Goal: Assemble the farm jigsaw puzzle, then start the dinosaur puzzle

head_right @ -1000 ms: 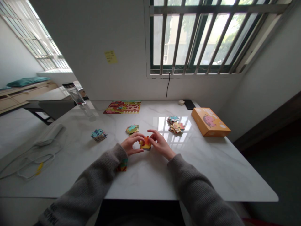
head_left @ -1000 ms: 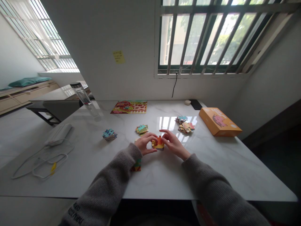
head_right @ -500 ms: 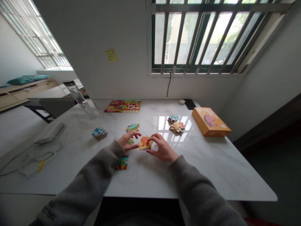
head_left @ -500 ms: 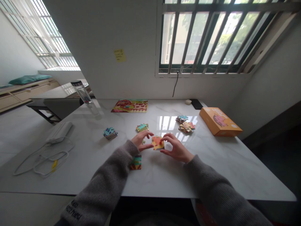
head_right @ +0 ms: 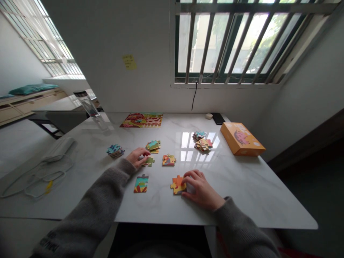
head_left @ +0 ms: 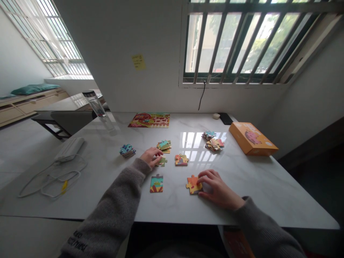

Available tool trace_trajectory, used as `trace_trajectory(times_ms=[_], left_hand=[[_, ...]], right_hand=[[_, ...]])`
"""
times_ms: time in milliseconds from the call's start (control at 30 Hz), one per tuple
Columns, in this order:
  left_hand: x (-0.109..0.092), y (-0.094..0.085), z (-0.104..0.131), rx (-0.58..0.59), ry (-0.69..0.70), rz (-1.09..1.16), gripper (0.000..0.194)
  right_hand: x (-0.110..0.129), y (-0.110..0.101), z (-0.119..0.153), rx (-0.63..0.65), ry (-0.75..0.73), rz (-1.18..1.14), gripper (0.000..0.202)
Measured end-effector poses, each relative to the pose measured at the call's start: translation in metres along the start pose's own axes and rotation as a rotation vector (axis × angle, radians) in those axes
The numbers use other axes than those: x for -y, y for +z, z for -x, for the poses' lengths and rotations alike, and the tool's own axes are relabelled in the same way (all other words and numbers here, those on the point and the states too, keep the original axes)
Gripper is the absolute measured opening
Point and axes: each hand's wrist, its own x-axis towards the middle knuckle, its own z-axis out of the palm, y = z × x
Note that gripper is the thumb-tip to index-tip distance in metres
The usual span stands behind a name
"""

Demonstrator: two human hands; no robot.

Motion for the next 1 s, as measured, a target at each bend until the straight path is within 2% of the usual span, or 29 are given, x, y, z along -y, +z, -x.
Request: trace_trajectory(times_ms=[167,300,467,633,700,833,1000], left_hand=[[0.0,0.002,-0.001,0.028,0.0,0.006,0.012],[-0.002,0.008,-0.002,-0.009,-0.027,0.02,0.019],[-0.009,0.018,-0.004,-0.022,-0.027,0.011,0.024],[-0.02,0.026,-0.006,0.011,-0.007,0.013,0.027],[-0.025,0.028,-0.007,0.015,0.014,0.008,0.028],[-0.033,0.031,-0.01,0.047,0.05,0.005,0.027],[-0.038,0.034,-0.014,0.042,0.068,0.031,0.036]], right_hand=[[0.002,-0.007,-0.001,0.07,0.031,0.005,0.023],[0.004,-0.016,-0.008,0.088,-0.001,-0.021,0.02],[0.0,-0.018,-0.045,0.027,-0.067,-0.061,0.015],[-0.017,-0.007,-0.098,0.006,-0.115,0.014,0.02],[-0.023,-0.002,-0.112,0.034,-0.119,0.05,0.021],[-0.029,0.001,-0.123,0.08,-0.153,0.081,0.014],[-0.035,0.001,-0.121,0.053,-0.184,0.018,0.012]])
